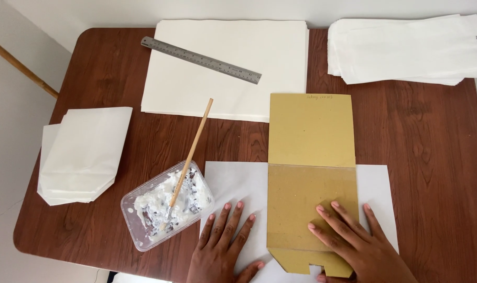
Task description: Manually assembling a paper bag by folding paper around a template and applying glue with a brush.
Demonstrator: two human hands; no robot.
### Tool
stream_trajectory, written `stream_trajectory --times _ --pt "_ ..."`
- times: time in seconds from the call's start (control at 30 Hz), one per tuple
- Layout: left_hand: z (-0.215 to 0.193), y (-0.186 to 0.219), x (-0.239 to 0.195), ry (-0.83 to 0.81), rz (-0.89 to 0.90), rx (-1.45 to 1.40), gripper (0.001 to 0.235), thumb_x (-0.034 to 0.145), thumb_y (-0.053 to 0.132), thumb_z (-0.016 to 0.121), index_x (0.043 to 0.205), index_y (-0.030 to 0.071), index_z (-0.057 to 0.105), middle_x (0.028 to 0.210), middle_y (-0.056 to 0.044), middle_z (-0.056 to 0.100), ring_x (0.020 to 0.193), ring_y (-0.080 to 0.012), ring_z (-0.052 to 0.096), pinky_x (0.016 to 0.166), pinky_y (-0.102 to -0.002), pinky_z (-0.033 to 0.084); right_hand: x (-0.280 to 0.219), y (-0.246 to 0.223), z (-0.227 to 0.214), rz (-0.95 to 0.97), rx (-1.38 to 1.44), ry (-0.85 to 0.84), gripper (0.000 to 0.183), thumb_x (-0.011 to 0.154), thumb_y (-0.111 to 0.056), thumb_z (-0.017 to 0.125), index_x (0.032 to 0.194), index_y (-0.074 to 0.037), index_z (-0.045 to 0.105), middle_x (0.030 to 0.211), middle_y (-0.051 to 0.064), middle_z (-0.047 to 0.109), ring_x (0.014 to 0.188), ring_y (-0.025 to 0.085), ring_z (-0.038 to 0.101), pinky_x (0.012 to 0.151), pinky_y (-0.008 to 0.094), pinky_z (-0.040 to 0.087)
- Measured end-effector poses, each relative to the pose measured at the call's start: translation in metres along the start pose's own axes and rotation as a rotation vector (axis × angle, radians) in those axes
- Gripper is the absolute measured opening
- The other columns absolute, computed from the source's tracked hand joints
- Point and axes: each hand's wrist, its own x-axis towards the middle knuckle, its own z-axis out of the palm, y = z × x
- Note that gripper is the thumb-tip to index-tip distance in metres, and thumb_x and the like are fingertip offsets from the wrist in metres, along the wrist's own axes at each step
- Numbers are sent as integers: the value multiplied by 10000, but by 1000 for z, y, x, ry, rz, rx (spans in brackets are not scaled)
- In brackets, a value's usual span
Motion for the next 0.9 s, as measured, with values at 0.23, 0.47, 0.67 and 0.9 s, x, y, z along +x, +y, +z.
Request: stream_trajectory --times 0.23,0.47,0.67,0.9 --pt "-3 0 2 8 -10 -43 848 944 781 402 1593 236 406 1665 -74 374 1541 -269 351 1257 -439 242 -9 1 9 36 50 -16 934 842 -847 428 1567 -264 353 1699 30 288 1575 247 262 1256 589 182" --pt "-12 -1 6 -53 -12 -59 838 968 752 413 1616 223 356 1691 -66 331 1570 -264 300 1269 -442 224 -9 1 8 28 71 -20 837 875 -781 435 1534 -267 394 1687 70 312 1546 291 314 1223 631 229" --pt "-16 -1 7 -71 -18 -112 821 968 719 464 1605 207 381 1689 -75 334 1571 -272 297 1273 -447 216 -13 2 11 32 99 -19 801 851 -789 486 1482 -295 457 1668 69 346 1533 304 341 1197 668 261" --pt "-19 0 8 -90 -23 -141 824 969 717 478 1607 205 376 1691 -75 331 1573 -274 293 1261 -446 239 -12 1 7 34 120 -19 772 868 -776 483 1469 -292 475 1664 71 352 1531 308 345 1198 665 257"
